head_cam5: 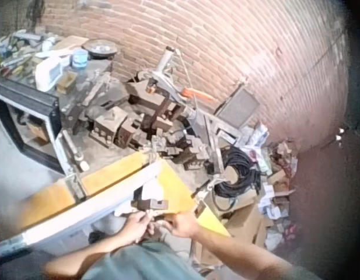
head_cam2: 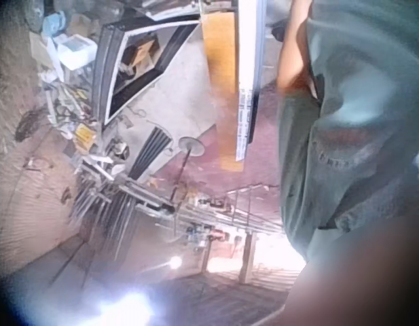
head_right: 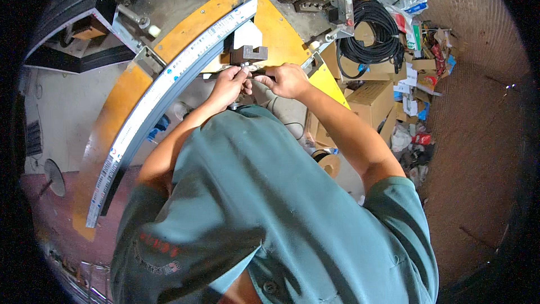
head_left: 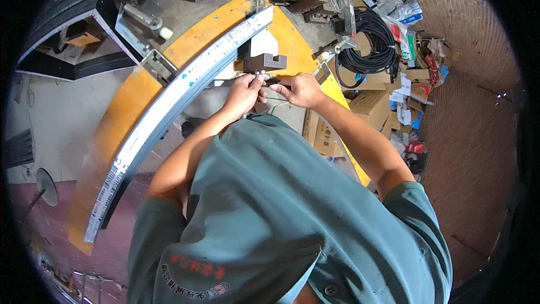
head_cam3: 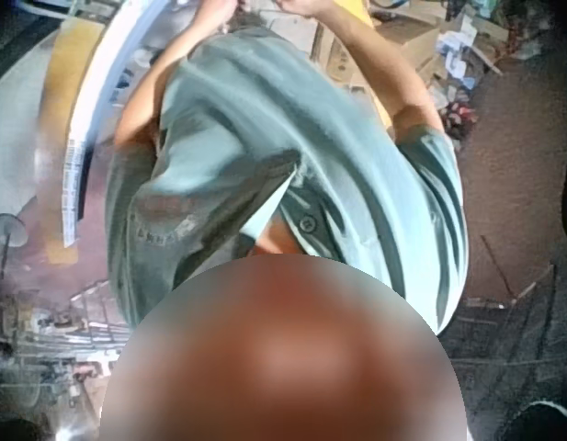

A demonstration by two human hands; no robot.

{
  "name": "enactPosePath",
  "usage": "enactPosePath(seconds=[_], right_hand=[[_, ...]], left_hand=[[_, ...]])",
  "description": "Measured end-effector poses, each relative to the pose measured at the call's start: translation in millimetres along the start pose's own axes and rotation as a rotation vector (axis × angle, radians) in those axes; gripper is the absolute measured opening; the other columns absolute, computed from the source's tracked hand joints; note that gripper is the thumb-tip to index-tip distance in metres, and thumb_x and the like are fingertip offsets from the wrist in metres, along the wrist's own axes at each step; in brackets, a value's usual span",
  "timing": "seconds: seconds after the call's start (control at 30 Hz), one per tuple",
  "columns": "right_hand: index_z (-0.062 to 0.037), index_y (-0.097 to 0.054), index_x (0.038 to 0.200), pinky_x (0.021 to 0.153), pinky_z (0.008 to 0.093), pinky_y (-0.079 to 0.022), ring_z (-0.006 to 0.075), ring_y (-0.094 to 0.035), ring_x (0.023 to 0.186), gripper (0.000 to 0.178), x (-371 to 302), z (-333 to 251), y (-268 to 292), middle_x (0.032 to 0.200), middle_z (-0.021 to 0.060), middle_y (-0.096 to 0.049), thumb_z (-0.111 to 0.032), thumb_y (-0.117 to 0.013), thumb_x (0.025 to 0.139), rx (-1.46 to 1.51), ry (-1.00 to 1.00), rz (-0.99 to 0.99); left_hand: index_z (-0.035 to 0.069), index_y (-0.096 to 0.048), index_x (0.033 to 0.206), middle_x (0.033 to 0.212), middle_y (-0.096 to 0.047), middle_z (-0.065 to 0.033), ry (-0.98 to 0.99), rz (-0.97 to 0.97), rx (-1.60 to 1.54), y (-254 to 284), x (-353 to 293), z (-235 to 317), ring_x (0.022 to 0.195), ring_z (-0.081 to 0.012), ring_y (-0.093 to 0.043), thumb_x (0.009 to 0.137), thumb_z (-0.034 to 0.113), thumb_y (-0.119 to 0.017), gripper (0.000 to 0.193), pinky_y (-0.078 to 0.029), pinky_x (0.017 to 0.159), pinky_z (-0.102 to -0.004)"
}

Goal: The person operates a miter saw to cut a metal profile, then assembles the cut piece with other metal components on the saw table. They use a wrench to tighten bolts and secure the parts together, repeatedly adjusting and checking the alignment of the assembled frame.

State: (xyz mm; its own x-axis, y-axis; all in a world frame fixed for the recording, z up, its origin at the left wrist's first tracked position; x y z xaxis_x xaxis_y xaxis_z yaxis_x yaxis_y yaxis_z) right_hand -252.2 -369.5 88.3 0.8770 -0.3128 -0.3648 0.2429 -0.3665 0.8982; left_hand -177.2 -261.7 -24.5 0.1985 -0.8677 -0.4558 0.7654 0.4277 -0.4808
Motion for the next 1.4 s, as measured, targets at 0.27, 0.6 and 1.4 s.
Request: enactPosePath(seconds=[0.27, 0.6, 1.4], right_hand=[[-0.0106, -0.076, 0.091, 0.062, 0.0480, -0.055, 0.0371, -0.069, 0.067, 0.041, -8, 0, -2, 0.069, 0.0155, -0.069, -0.050, -0.063, 0.096, -0.031, 0.056, 0.099], [-0.0054, -0.070, 0.082, 0.064, 0.0462, -0.057, 0.0341, -0.072, 0.068, 0.042, -11, 4, -11, 0.068, 0.0152, -0.070, -0.043, -0.061, 0.097, 0.100, 0.027, 0.096], [0.0033, -0.067, 0.083, 0.052, 0.0377, -0.049, 0.0229, -0.068, 0.061, 0.021, -10, 11, -12, 0.065, 0.0117, -0.066, -0.016, -0.068, 0.074, 0.663, 0.188, 0.241]], left_hand=[[-0.003, -0.066, 0.100, 0.076, -0.068, -0.0068, 0.020, 0.016, 0.526, 18, -13, 29, 0.065, -0.0141, -0.067, 0.105, 0.027, -0.060, 0.031, -0.053, 0.062, -0.0297], [-0.002, -0.068, 0.109, 0.093, -0.070, -0.0138, -0.714, 0.559, 1.042, 13, -62, 189, 0.085, -0.0221, -0.069, 0.099, 0.010, -0.067, 0.015, -0.054, 0.079, -0.0332], [-0.002, -0.057, 0.086, 0.069, -0.056, -0.0252, -0.155, 0.675, 1.736, 31, 26, 171, 0.065, -0.0430, -0.058, 0.107, 0.043, -0.048, 0.051, -0.047, 0.063, -0.0476]])
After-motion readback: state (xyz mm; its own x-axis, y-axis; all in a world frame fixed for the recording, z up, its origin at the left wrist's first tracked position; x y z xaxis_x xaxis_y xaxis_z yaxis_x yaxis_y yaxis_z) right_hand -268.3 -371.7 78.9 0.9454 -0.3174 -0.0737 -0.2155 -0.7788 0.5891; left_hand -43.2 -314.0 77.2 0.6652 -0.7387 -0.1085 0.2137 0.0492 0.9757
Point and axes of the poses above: each hand's wrist, its own x-axis towards the middle knuckle, its own y-axis out of the back of the hand, z = x × y, the point moved 7 cm from there along x, towards the middle knuckle
